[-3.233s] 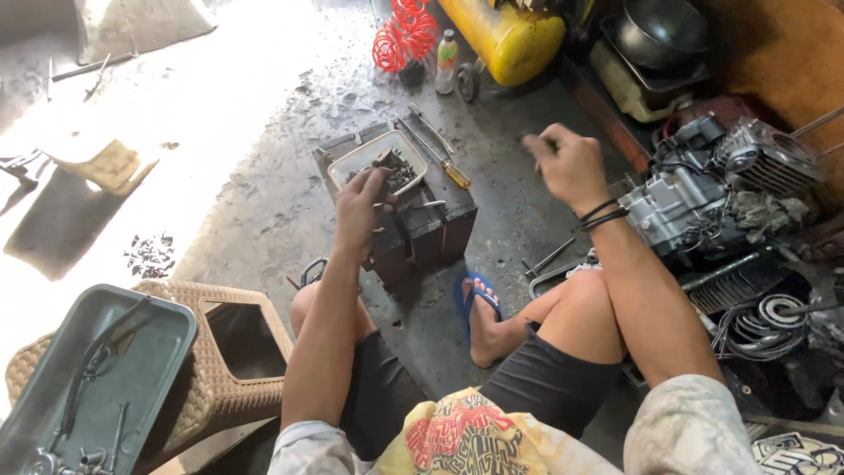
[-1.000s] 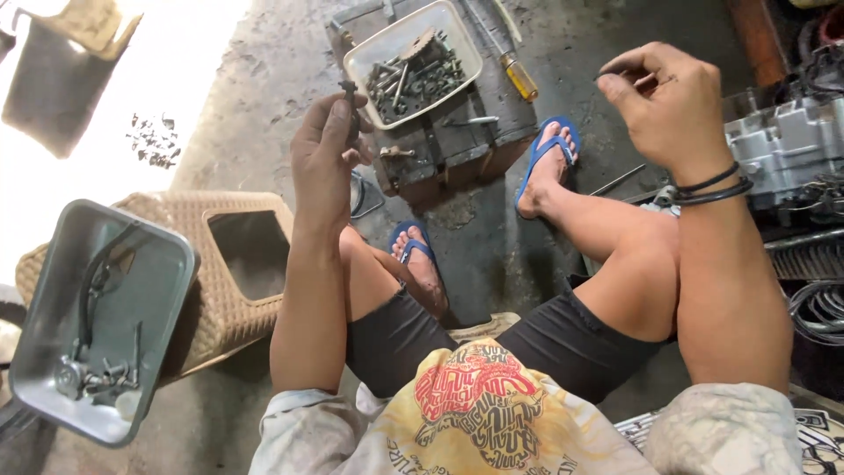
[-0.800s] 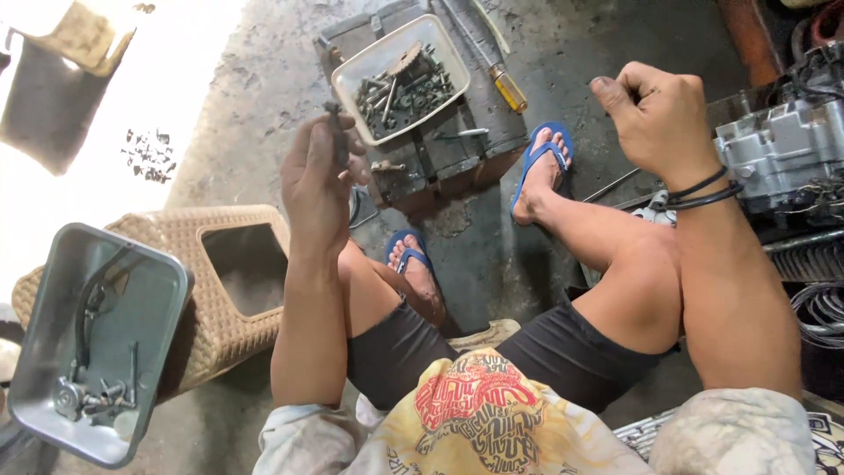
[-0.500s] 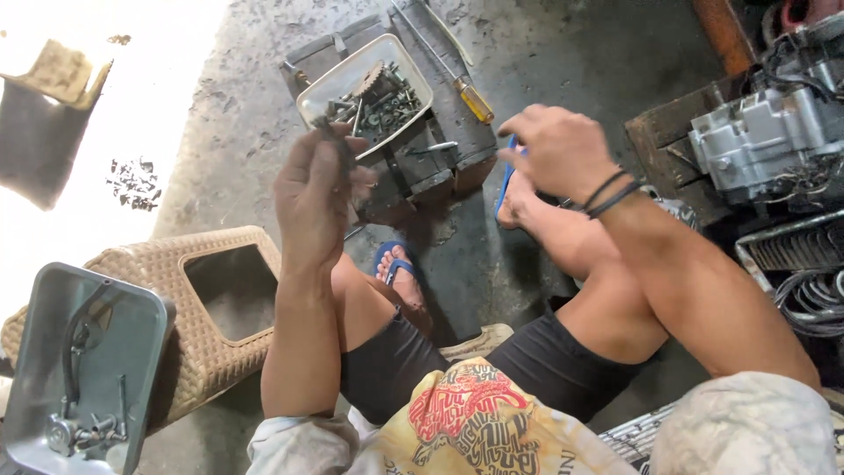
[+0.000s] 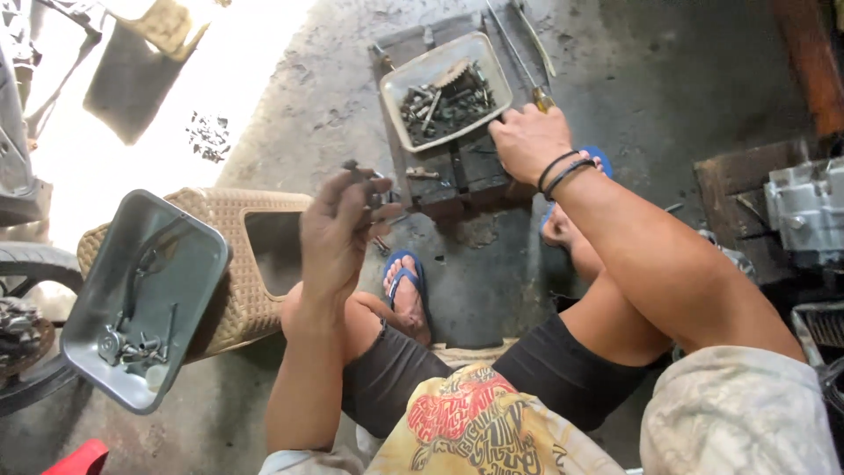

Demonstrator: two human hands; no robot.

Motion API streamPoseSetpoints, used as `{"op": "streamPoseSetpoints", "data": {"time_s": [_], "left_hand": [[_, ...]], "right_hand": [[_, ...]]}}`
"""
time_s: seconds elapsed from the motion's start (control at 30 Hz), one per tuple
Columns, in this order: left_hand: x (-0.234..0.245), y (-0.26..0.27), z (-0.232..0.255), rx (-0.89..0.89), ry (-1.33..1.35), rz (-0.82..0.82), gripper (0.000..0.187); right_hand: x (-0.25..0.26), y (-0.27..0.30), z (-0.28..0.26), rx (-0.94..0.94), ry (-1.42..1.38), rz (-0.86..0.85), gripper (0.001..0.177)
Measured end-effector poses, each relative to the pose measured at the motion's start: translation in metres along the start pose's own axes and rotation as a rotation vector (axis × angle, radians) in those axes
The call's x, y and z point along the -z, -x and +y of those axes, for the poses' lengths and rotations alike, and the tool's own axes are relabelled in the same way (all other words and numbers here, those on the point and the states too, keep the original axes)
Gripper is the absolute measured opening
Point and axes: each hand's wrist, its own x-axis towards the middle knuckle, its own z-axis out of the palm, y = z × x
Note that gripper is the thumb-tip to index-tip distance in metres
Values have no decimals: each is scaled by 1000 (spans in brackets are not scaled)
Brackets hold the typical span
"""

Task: The person sits on the floor and cleans various mechanical parts, including a gear and a small metal component, using a brush. They scrub the surfaces of the parts and place them into a plastic tray.

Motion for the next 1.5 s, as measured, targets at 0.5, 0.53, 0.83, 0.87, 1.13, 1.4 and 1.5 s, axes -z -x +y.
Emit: {"op": "streamPoseSetpoints", "data": {"time_s": [0.5, 0.53, 0.83, 0.87, 1.13, 1.4, 1.5], "left_hand": [[-25, -12, -85, 323, 53, -137, 35], [-26, -6, -83, 328, 57, -121, 35], [-37, -2, -76, 373, -1, -206, 43], [-38, -1, -75, 377, 4, -199, 44], [-37, 4, -68, 301, -134, -182, 48], [-36, 3, -71, 310, -120, -164, 48], [-36, 4, -68, 311, -98, -137, 50]], "right_hand": [[130, 19, 18, -80, -639, -209, 25], [127, 24, 17, -70, -645, -220, 25], [168, 41, -6, -85, -774, -105, 21], [175, 40, -9, -51, -773, -123, 17], [184, 44, -26, 122, -745, -134, 10], [184, 44, -29, 327, -511, 56, 13], [188, 46, -30, 341, -573, 49, 11]]}}
